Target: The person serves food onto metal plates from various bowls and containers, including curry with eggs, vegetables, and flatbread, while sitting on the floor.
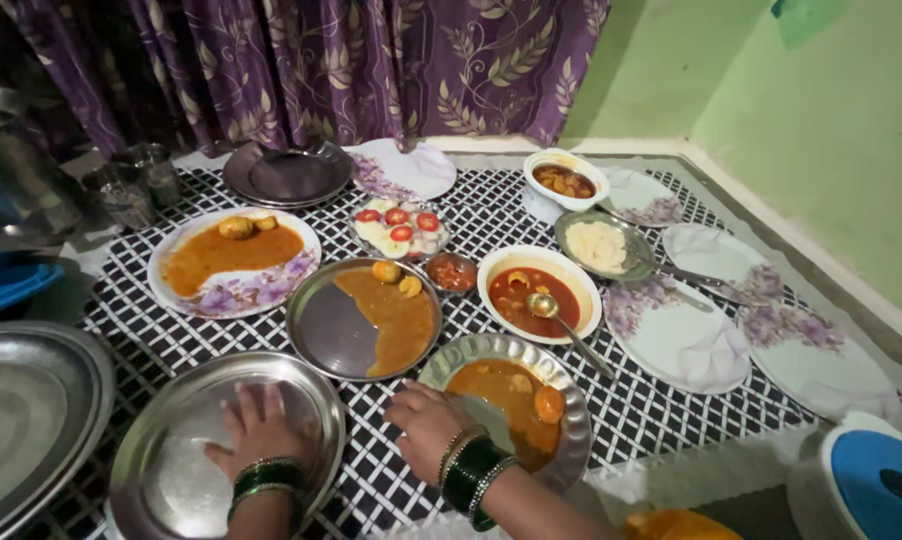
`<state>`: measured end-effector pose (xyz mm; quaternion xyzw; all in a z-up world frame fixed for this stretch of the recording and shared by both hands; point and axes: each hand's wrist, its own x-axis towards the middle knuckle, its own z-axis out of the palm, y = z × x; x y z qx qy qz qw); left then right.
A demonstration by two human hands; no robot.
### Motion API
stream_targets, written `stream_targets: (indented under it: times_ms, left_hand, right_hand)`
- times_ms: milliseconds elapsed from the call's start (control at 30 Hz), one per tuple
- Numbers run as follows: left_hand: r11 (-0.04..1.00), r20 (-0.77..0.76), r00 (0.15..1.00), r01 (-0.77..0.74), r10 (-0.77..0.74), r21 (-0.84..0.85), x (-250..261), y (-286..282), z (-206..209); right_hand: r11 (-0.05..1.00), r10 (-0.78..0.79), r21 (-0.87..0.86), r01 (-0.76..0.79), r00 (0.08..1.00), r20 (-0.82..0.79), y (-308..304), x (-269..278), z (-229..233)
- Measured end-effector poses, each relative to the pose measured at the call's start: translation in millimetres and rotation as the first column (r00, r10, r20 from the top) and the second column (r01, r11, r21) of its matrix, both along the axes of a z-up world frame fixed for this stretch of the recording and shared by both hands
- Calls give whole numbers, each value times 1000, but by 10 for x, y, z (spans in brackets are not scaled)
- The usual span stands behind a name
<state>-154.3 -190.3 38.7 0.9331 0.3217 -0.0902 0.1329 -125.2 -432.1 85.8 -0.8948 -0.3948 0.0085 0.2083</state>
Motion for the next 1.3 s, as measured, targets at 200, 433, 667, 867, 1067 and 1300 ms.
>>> stream_targets:
  times_ms: [200, 433, 667, 867, 1067, 1300]
  left_hand:
    - [958, 62, 965, -262, 256, 114, -109, -31, -379]
    - [937, -48, 939, 342, -340, 71, 62, 14, -379]
    - [936, -78, 940, 338, -332, 100, 123, 234, -133]
    - [976, 12, 984, -180, 180, 120, -4, 299, -150]
    - [883, -43, 884, -468, 466, -27, -227, -13, -54]
    - [932, -241, 956, -233, 167, -278, -98, -331, -117]
  right_hand:
    - [1000, -9, -17, 7, 994, -105, -31, -281, -93]
    - [980, 199, 2, -199, 979, -35, 575, -204, -617]
    - [974, 195, -103, -202, 978, -72, 773, -83, -688]
    - [979, 176, -89, -183, 981, -83, 779, -73, -727]
    - [980, 149, -122, -157, 986, -78, 803, -55, -832]
    - [988, -154, -37, 152, 902, -404, 1011, 220, -1532]
